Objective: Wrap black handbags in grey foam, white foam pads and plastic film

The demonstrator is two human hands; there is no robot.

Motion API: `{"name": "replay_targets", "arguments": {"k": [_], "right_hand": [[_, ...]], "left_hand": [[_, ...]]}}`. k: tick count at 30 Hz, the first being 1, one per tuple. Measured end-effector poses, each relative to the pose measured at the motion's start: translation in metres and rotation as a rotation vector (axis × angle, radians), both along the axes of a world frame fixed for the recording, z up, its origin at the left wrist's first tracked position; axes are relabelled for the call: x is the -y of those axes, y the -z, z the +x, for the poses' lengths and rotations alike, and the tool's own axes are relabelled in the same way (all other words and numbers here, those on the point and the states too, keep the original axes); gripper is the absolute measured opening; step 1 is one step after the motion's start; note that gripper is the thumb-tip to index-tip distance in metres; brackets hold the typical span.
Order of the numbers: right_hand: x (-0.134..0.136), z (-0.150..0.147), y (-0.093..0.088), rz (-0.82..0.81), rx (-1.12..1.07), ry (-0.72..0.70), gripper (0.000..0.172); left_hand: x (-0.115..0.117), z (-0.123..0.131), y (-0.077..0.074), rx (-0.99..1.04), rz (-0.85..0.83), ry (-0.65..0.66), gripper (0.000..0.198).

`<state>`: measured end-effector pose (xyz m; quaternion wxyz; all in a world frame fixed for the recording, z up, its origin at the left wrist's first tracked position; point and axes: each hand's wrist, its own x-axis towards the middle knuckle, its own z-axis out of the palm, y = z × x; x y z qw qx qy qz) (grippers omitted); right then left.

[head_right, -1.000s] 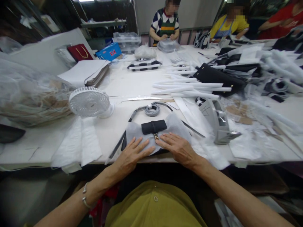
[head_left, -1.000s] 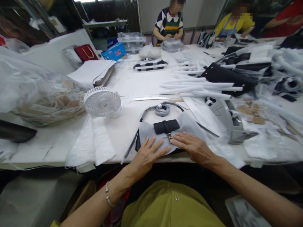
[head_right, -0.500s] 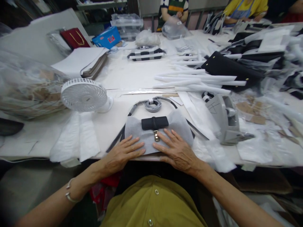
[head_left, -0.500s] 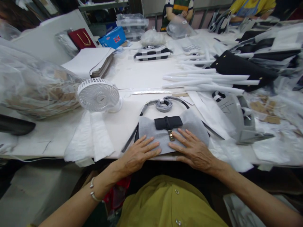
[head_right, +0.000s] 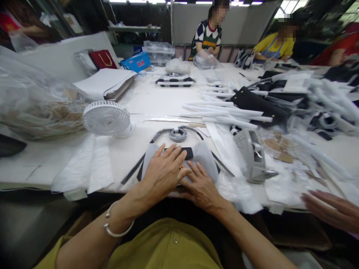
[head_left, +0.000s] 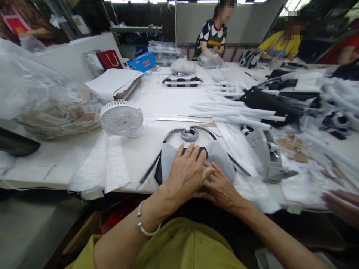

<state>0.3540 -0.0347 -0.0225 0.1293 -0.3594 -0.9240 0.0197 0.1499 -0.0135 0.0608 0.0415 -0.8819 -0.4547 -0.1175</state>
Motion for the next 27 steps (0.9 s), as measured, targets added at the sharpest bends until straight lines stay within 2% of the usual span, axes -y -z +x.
{"name": "replay_targets", "arguments": {"k": [2, 4, 6, 7, 8, 10, 13, 15, 16, 18, 22, 23, 25, 27], "right_hand": [[0.001, 0.000, -0.002, -0.037, 0.008, 0.013, 0.061], [0.000, -0.002, -0.007, -0.096, 0.010, 0.027, 0.061], [-0.002, -0.005, -0.019, -0.178, 0.001, 0.047, 0.051], [-0.005, -0.009, -0.027, -0.220, -0.009, 0.056, 0.042], [-0.009, -0.013, -0.038, -0.252, -0.027, 0.066, 0.035], [-0.020, -0.025, -0.065, -0.255, -0.088, 0.095, 0.033], [-0.042, -0.045, -0.109, -0.106, -0.166, 0.130, 0.044], [-0.057, -0.052, -0.123, 0.019, -0.154, 0.125, 0.055], [-0.063, -0.051, -0.121, 0.067, -0.126, 0.119, 0.060], [-0.074, -0.042, -0.097, 0.125, -0.060, 0.133, 0.067], [-0.083, -0.005, -0.011, 0.111, 0.032, 0.228, 0.069], [-0.084, 0.003, 0.006, 0.093, 0.051, 0.251, 0.070], [-0.084, 0.012, 0.026, 0.075, 0.073, 0.259, 0.071], [-0.084, 0.013, 0.029, 0.075, 0.070, 0.260, 0.070]], "left_hand": [[-0.008, 0.002, 0.028, -0.003, 0.025, -0.125, 0.063], [-0.013, -0.004, 0.060, 0.000, 0.006, -0.186, 0.069], [-0.015, -0.012, 0.085, 0.012, -0.003, -0.212, 0.072], [-0.014, -0.014, 0.093, 0.018, -0.003, -0.213, 0.073], [-0.014, -0.016, 0.097, 0.025, -0.001, -0.210, 0.074], [-0.013, -0.016, 0.098, 0.043, 0.001, -0.201, 0.075], [-0.012, -0.014, 0.093, 0.073, -0.002, -0.201, 0.077], [-0.012, -0.013, 0.092, 0.082, -0.013, -0.197, 0.078], [-0.012, -0.013, 0.092, 0.086, -0.018, -0.195, 0.079], [-0.012, -0.013, 0.094, 0.099, -0.018, -0.195, 0.081], [-0.013, -0.012, 0.095, 0.116, -0.005, -0.179, 0.087], [-0.013, -0.012, 0.094, 0.114, -0.008, -0.172, 0.088], [-0.013, -0.012, 0.092, 0.106, -0.019, -0.169, 0.091], [-0.012, -0.015, 0.089, 0.093, -0.026, -0.167, 0.095]]}}
